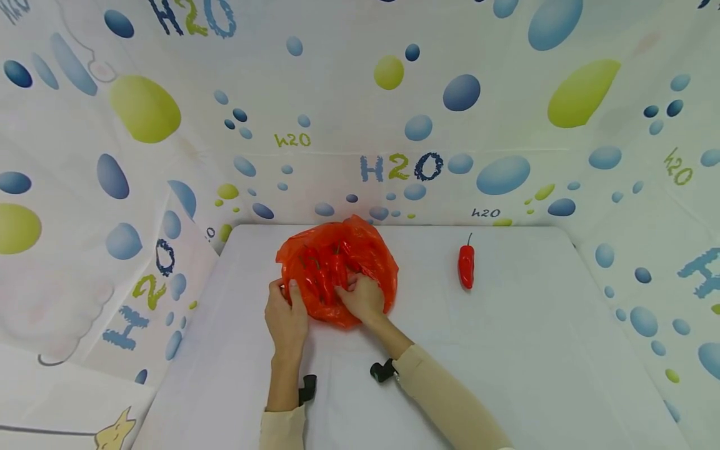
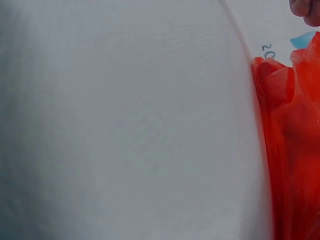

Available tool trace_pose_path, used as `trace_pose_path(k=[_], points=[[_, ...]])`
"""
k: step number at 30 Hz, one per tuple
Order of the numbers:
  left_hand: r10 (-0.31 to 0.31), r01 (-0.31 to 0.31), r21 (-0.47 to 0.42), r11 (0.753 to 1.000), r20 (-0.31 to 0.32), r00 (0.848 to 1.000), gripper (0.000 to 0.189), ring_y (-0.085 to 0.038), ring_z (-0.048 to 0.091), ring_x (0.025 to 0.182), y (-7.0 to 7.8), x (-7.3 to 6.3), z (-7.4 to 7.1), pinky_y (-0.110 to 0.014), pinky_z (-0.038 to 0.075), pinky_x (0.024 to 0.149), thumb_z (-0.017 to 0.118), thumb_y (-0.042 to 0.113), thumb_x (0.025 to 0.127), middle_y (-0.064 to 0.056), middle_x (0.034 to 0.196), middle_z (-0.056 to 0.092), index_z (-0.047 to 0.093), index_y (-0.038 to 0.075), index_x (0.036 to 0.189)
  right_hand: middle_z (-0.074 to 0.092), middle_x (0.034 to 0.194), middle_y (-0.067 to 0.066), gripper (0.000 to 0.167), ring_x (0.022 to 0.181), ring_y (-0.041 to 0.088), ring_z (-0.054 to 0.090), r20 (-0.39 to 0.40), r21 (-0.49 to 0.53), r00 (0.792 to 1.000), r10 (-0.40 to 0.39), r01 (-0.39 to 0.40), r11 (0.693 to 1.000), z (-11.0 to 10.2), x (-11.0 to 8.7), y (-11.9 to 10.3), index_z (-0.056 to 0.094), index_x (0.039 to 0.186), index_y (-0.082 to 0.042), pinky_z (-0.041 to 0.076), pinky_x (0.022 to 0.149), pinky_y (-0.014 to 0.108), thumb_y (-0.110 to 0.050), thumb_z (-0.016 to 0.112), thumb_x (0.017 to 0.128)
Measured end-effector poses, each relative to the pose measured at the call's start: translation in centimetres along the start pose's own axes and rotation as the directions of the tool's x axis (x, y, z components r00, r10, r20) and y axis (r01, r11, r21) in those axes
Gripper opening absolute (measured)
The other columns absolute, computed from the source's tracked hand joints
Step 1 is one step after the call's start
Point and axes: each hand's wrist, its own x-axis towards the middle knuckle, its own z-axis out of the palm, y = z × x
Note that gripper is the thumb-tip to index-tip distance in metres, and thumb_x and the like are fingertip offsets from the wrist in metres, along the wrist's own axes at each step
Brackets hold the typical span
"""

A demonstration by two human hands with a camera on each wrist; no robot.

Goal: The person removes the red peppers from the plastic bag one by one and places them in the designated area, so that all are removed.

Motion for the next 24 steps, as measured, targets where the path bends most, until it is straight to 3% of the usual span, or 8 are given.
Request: trace_pose_path(k=[16, 24], points=[[0.010, -0.010, -0.002, 1.000, 0.000, 1.000, 0.041, -0.027, 0.055, 0.080, 0.1, 0.2, 0.1, -0.040, 0.049, 0.071, 0.049, 0.035, 0.110, -0.013, 0.093, 0.062, 0.056, 0.000, 0.131, 0.074, 0.080, -0.004, 0.028, 0.078, 0.015, 0.071, -0.001, 0.099, 0.999, 0.046, -0.046, 0.994, -1.0, -0.2, -0.1, 0.069, 0.098, -0.011, 0.057, 0.066, 0.030, -0.035, 0.081, 0.088], [-0.010, 0.010, 0.001, 1.000, 0.015, 1.000, 0.043, -0.030, 0.058, 0.086, 0.1, 0.1, 0.1, -0.042, 0.051, 0.077, 0.047, 0.037, 0.111, -0.016, 0.099, 0.064, 0.055, -0.001, 0.132, 0.075, 0.086, 0.000, 0.033, 0.082, 0.018, 0.072, 0.013, 0.155, 0.999, 0.045, -0.047, 0.987, -1.4, -0.8, -0.2, 0.069, 0.102, -0.008, 0.058, 0.069, 0.032, -0.034, 0.083, 0.088]])
